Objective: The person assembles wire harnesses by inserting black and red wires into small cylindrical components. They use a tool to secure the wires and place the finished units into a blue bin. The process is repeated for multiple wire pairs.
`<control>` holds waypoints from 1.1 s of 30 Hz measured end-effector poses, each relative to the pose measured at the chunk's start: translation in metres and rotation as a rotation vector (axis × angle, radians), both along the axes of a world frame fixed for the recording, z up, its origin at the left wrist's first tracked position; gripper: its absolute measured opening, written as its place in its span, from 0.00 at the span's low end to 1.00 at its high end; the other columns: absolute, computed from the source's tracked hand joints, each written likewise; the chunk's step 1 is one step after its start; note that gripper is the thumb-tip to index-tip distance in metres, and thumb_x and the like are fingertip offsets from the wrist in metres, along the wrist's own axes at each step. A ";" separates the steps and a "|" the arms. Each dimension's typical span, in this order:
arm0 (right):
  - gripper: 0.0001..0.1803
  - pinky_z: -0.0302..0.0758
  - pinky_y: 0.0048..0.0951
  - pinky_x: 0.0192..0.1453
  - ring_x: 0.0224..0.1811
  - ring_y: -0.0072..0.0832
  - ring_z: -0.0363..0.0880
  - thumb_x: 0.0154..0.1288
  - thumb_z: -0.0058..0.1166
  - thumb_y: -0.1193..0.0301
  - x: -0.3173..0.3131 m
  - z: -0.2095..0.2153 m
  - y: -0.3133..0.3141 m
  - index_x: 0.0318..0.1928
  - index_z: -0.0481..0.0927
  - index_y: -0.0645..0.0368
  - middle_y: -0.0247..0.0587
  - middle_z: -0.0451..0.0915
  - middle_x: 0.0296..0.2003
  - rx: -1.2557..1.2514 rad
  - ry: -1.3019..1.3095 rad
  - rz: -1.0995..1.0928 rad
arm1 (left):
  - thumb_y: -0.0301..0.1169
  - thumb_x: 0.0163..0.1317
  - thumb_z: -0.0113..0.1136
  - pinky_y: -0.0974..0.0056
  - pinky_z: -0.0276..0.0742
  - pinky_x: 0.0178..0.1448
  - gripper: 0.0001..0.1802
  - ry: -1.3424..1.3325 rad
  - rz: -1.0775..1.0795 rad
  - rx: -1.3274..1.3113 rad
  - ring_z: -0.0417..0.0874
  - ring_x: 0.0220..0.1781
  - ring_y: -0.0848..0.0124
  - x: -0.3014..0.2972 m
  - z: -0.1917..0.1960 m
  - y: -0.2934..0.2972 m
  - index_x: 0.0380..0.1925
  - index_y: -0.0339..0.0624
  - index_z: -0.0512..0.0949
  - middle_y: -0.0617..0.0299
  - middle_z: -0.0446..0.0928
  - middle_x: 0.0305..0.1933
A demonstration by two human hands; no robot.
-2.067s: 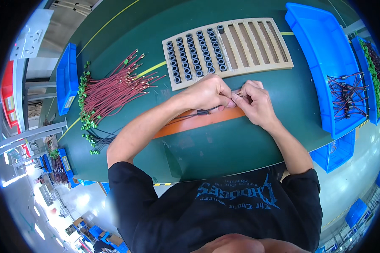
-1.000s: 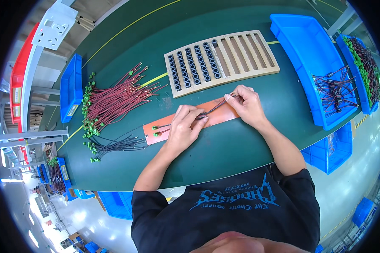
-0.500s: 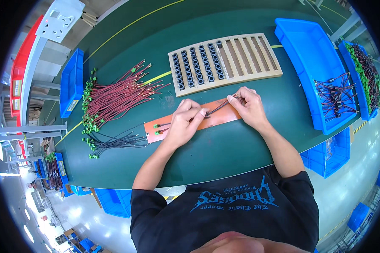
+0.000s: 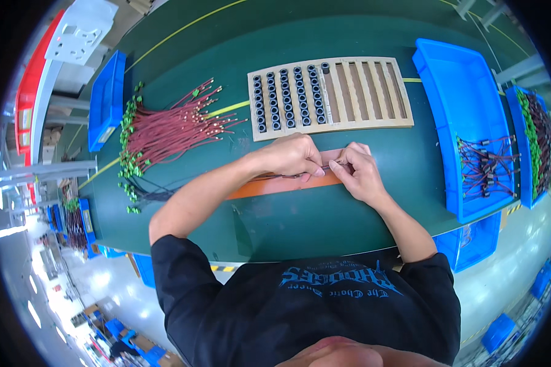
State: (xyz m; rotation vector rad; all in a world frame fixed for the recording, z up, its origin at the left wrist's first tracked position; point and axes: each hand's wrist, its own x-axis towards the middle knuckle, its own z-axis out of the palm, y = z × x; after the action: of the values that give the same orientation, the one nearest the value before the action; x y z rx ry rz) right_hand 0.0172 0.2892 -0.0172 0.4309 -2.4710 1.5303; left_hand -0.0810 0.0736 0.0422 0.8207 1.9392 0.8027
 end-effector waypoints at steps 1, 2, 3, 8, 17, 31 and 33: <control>0.15 0.68 0.38 0.49 0.28 0.34 0.71 0.66 0.68 0.72 -0.001 0.002 0.000 0.26 0.75 0.58 0.34 0.72 0.21 -0.014 -0.015 0.016 | 0.32 0.67 0.70 0.62 0.73 0.31 0.12 0.023 0.008 -0.010 0.77 0.22 0.77 0.002 0.001 0.001 0.26 0.37 0.88 0.63 0.83 0.20; 0.15 0.68 0.38 0.49 0.28 0.34 0.71 0.66 0.69 0.72 -0.002 0.002 0.000 0.26 0.75 0.58 0.34 0.71 0.21 -0.033 -0.024 0.029 | 0.32 0.67 0.70 0.62 0.73 0.30 0.12 0.027 0.064 -0.007 0.77 0.22 0.77 0.003 0.001 0.001 0.26 0.37 0.88 0.63 0.83 0.19; 0.15 0.68 0.38 0.49 0.28 0.34 0.71 0.66 0.69 0.72 -0.006 0.001 -0.001 0.26 0.75 0.58 0.34 0.71 0.21 -0.030 -0.023 0.024 | 0.32 0.67 0.70 0.62 0.73 0.30 0.12 0.031 0.121 -0.004 0.77 0.21 0.77 0.006 0.000 -0.001 0.26 0.37 0.88 0.63 0.83 0.19; 0.14 0.68 0.36 0.46 0.28 0.34 0.70 0.67 0.69 0.72 -0.013 0.001 -0.004 0.27 0.75 0.59 0.35 0.71 0.22 -0.044 -0.037 -0.002 | 0.32 0.68 0.68 0.62 0.78 0.39 0.09 0.099 0.214 0.023 0.83 0.31 0.69 0.022 0.003 -0.011 0.34 0.36 0.88 0.58 0.84 0.27; 0.08 0.80 0.33 0.55 0.49 0.33 0.84 0.80 0.54 0.72 -0.029 0.077 -0.064 0.42 0.71 0.62 0.48 0.84 0.47 -0.731 -0.109 0.223 | 0.35 0.75 0.62 0.63 0.76 0.40 0.13 0.360 0.539 0.264 0.79 0.33 0.69 0.090 0.045 -0.067 0.50 0.37 0.78 0.62 0.76 0.31; 0.07 0.85 0.32 0.40 0.36 0.31 0.88 0.84 0.49 0.72 -0.052 0.138 -0.091 0.45 0.68 0.60 0.52 0.87 0.36 -0.900 -0.087 0.334 | 0.32 0.75 0.59 0.69 0.75 0.36 0.16 0.311 0.737 0.427 0.77 0.33 0.79 0.102 0.069 -0.068 0.57 0.35 0.74 0.63 0.78 0.35; 0.07 0.84 0.31 0.38 0.35 0.30 0.88 0.83 0.49 0.72 -0.050 0.140 -0.090 0.44 0.68 0.60 0.52 0.87 0.36 -0.906 -0.152 0.352 | 0.33 0.77 0.58 0.70 0.75 0.38 0.15 0.322 0.692 0.459 0.78 0.34 0.79 0.097 0.073 -0.062 0.56 0.35 0.75 0.61 0.79 0.36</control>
State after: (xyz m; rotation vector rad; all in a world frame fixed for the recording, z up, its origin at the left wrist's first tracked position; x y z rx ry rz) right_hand -0.0333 0.1991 0.1226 0.5893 -1.5503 2.6577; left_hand 0.0164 0.0111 0.1155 0.5433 2.4051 1.6545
